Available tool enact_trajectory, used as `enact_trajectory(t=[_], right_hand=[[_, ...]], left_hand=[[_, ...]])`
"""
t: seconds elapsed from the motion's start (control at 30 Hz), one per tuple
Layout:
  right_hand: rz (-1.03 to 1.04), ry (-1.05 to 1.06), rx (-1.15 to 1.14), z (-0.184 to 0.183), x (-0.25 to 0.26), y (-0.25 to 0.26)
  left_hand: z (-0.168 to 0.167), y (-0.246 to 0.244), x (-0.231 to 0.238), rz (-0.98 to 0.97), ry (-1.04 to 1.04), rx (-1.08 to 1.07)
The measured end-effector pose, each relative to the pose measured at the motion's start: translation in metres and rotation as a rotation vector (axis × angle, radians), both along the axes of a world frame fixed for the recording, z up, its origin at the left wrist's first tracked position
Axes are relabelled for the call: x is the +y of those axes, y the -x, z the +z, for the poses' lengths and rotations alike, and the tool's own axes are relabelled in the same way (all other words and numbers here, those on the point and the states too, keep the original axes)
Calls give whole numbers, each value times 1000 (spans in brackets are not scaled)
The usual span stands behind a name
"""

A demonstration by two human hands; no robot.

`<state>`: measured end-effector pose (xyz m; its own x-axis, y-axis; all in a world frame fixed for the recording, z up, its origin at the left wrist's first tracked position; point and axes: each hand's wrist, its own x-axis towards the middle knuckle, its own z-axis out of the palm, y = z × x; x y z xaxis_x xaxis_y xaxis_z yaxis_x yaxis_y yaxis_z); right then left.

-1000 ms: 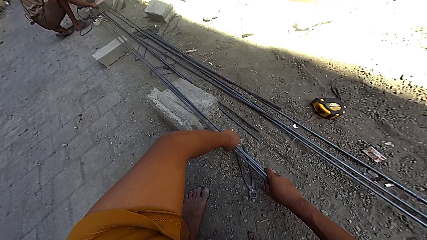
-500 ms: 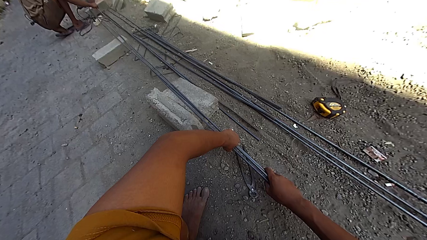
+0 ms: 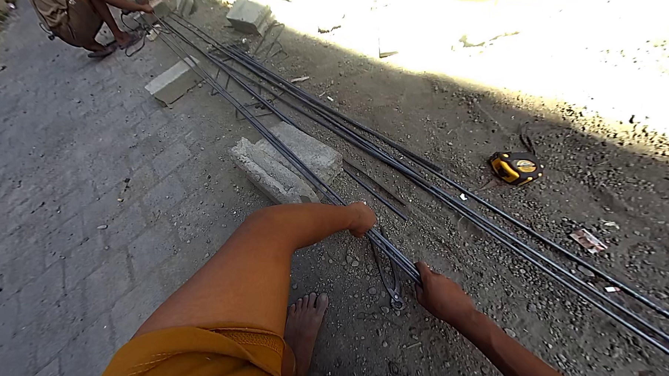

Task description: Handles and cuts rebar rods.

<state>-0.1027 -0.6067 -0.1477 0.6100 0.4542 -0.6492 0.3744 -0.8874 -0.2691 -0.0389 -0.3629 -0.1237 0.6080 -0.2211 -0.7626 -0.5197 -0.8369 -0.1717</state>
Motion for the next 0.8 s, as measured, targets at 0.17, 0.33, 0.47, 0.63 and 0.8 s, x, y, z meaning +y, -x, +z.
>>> enact_trajectory(t=[0.17,0.33,0.47,0.63,0.8], right_hand=[[0,-5,-3,0,0,0],[1,-6,-3,0,-1,0],[3,-13,-5,0,-1,0],[-1,-5,-4,1,-1,0],[-9,-5,2,1,-1,1]], left_hand=[[-2,0,0,-9,2,-6],[-2,-1,0,-17,-1,4],[-2,0,0,-16,-2,1],[-2,-1,-1,-16,-12,6],[-1,-1,-2,2,-11,8]])
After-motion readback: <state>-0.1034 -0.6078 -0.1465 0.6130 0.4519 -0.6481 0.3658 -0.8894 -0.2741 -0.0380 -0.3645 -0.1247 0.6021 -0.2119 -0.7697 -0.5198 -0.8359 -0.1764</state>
